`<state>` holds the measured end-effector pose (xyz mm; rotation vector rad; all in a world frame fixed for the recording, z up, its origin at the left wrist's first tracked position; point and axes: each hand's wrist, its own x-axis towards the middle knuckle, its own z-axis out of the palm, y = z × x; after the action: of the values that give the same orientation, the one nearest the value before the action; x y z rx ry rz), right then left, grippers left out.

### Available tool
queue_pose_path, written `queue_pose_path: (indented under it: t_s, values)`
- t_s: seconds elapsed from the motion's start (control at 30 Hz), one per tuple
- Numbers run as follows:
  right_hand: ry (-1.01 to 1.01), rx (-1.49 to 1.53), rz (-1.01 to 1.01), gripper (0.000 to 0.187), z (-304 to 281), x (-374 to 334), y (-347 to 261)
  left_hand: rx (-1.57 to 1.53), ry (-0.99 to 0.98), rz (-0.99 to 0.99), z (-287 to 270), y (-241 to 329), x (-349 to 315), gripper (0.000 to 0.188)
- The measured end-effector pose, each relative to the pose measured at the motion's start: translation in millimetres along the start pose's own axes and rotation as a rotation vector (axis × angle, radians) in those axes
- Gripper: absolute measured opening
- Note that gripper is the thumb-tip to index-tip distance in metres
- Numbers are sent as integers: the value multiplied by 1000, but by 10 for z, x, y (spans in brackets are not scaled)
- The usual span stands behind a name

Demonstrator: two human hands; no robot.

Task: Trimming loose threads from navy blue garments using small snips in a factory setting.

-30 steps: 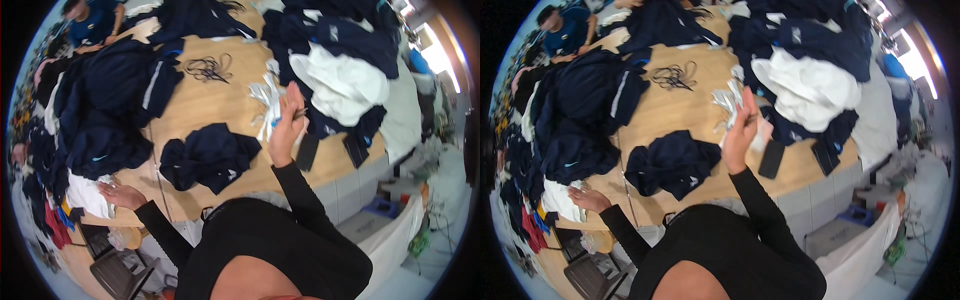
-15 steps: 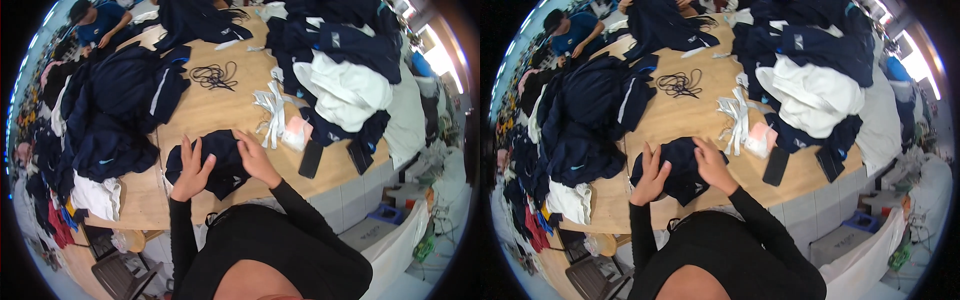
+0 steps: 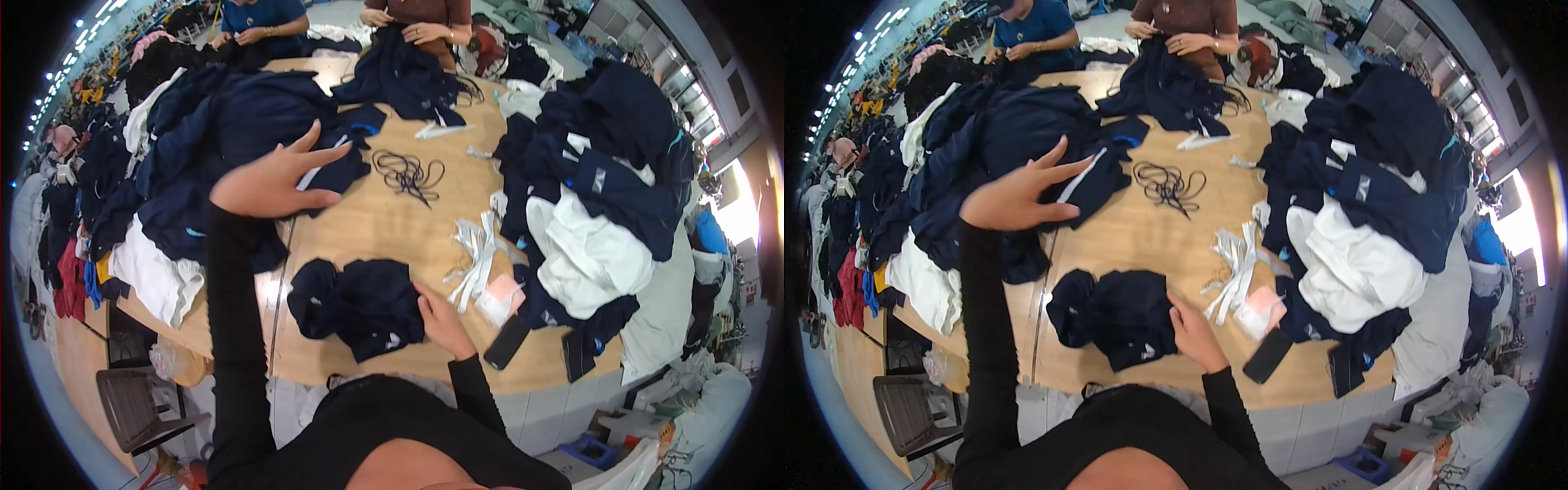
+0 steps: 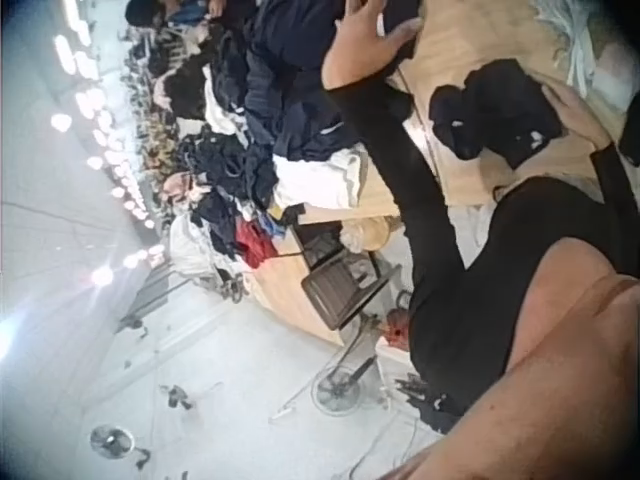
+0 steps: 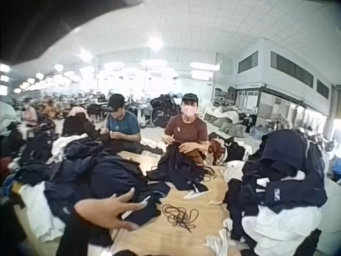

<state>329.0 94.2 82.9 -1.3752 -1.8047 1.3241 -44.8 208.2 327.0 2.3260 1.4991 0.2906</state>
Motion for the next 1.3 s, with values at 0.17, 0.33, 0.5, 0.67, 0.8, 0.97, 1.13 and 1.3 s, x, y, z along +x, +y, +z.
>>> queue_pose_path:
  t_s: [0.17,0.33,0.5,0.67,0.8,0.97,1.13,1.3]
  values:
    - [-70,-217,-258,50,138,251,178,267,871,-8,558,-94,693,90]
    - [134,-135,-299,38,355,584,602,472,776,164,268,-10,1309,95]
    - [348,-161,-334,30,457,807,632,200,587,156,-431,196,1436,78]
    - [350,-85,-307,31,479,803,620,398,262,28,-255,-75,1303,88]
    - [347,-20,-295,30,537,798,615,186,785,234,619,-665,867,91]
    - [335,-83,-295,35,447,731,704,-449,-303,-386,1006,-688,-628,81]
    - [250,54,-167,34,401,743,617,-237,605,-561,2312,-479,-1617,112]
    - [342,167,-213,31,36,498,259,-343,796,-814,2930,108,-2105,107]
